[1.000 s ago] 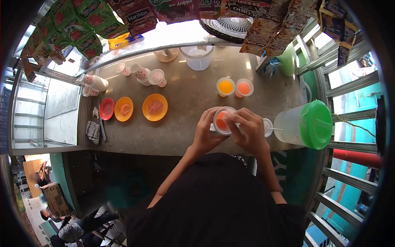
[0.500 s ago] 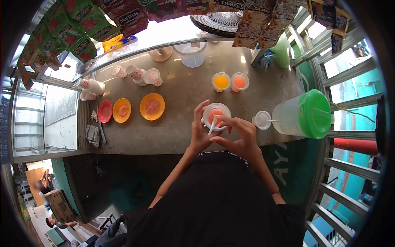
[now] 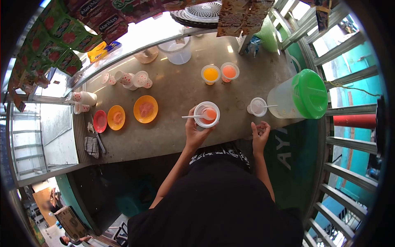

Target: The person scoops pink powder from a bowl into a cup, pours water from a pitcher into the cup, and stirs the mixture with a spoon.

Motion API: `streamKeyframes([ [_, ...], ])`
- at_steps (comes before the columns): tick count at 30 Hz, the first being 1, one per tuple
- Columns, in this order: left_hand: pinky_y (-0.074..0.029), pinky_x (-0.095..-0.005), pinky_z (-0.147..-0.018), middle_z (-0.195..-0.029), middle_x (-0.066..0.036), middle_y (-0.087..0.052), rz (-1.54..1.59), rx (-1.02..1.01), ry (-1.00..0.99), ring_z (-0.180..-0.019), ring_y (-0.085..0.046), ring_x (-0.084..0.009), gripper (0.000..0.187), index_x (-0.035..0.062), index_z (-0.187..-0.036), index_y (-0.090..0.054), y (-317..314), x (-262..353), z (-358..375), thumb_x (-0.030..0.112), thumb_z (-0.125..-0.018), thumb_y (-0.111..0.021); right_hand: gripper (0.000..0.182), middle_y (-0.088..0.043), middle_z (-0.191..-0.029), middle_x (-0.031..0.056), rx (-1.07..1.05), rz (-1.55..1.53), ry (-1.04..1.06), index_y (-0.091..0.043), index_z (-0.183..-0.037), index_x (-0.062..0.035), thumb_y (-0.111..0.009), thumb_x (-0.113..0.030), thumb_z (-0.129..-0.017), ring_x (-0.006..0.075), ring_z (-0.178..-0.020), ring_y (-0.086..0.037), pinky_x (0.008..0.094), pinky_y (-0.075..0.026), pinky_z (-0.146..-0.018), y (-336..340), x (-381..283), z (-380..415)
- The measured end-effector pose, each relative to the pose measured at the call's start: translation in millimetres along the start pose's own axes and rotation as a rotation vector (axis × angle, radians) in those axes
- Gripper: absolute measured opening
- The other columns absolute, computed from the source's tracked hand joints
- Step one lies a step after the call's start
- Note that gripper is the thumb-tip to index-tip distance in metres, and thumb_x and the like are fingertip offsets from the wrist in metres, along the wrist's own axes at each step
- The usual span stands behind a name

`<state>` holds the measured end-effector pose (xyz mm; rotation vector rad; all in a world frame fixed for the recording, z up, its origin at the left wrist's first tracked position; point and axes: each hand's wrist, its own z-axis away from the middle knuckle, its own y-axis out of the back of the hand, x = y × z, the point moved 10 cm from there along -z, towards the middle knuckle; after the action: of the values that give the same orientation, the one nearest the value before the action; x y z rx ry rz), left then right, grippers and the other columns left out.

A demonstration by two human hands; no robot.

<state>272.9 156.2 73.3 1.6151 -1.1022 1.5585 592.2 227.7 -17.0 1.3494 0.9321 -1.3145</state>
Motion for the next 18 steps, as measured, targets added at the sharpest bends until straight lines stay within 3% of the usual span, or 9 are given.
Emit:
streamKeyframes([
  [1, -0.048, -0.0334, -0.103, -0.126, -0.008, -0.059, 0.004, -0.026, 0.036, -0.117, -0.060, -0.0185, 0.067, 0.0009, -0.132, -0.050, -4, -6, 2, 0.004, -0.074, -0.085, 0.051, -0.054, -0.093, 0.0011, 0.016, 0.005, 0.000, -0.052, -0.120, -0.0053, -0.085, -0.016, -0.083, 0.0050, -0.062, -0.045, 0.0197, -0.039, -0.055, 4, 4, -3],
  [3, -0.049, -0.0333, -0.102, -0.125, -0.008, -0.060, -0.005, -0.064, 0.065, -0.117, -0.060, -0.0184, 0.068, 0.0013, -0.132, -0.050, -12, -18, 6, 0.004, -0.074, -0.086, 0.070, -0.057, -0.105, 0.0055, -0.069, 0.092, -0.008, -0.047, -0.134, -0.0036, -0.088, -0.018, -0.079, 0.0060, -0.065, -0.050, 0.0211, -0.045, -0.060, 1, 11, -12],
  [7, -0.052, -0.0337, -0.098, -0.124, -0.007, -0.061, -0.040, -0.148, 0.079, -0.117, -0.060, -0.0176, 0.067, 0.0033, -0.132, -0.053, -33, -25, 13, 0.006, -0.074, -0.086, 0.077, -0.059, -0.109, 0.0078, -0.110, 0.166, 0.090, -0.046, -0.137, -0.0008, -0.090, -0.018, -0.076, 0.0060, -0.069, -0.053, 0.0224, -0.047, -0.064, -15, 1, -36],
  [10, -0.053, -0.0330, -0.094, -0.123, -0.007, -0.059, -0.060, -0.166, 0.060, -0.116, -0.060, -0.0176, 0.065, 0.0034, -0.130, -0.055, -42, -20, 15, 0.009, -0.073, -0.085, 0.072, -0.060, -0.111, 0.0092, -0.172, 0.133, 0.135, -0.050, -0.131, 0.0003, -0.090, -0.018, -0.075, 0.0110, -0.075, -0.058, 0.0260, -0.050, -0.068, -35, 10, -58],
  [12, -0.053, -0.0330, -0.094, -0.123, -0.007, -0.060, -0.079, -0.158, 0.062, -0.116, -0.061, -0.0177, 0.065, 0.0032, -0.130, -0.055, -43, -18, 16, 0.009, -0.073, -0.085, 0.062, -0.062, -0.111, 0.0111, -0.124, 0.133, 0.366, -0.058, -0.121, 0.0010, -0.091, -0.019, -0.073, 0.0198, -0.083, -0.063, 0.0324, -0.051, -0.073, -42, -9, -64],
  [18, -0.054, -0.0330, -0.094, -0.123, -0.008, -0.062, -0.146, -0.026, 0.066, -0.114, -0.062, -0.0175, 0.065, 0.0023, -0.129, -0.055, -39, -18, 11, 0.009, -0.072, -0.086, 0.049, -0.061, -0.103, 0.0142, -0.122, 0.273, 0.409, -0.063, -0.107, 0.0028, -0.090, -0.019, -0.072, 0.0279, -0.091, -0.064, 0.0399, -0.051, -0.080, -60, -18, -92],
])
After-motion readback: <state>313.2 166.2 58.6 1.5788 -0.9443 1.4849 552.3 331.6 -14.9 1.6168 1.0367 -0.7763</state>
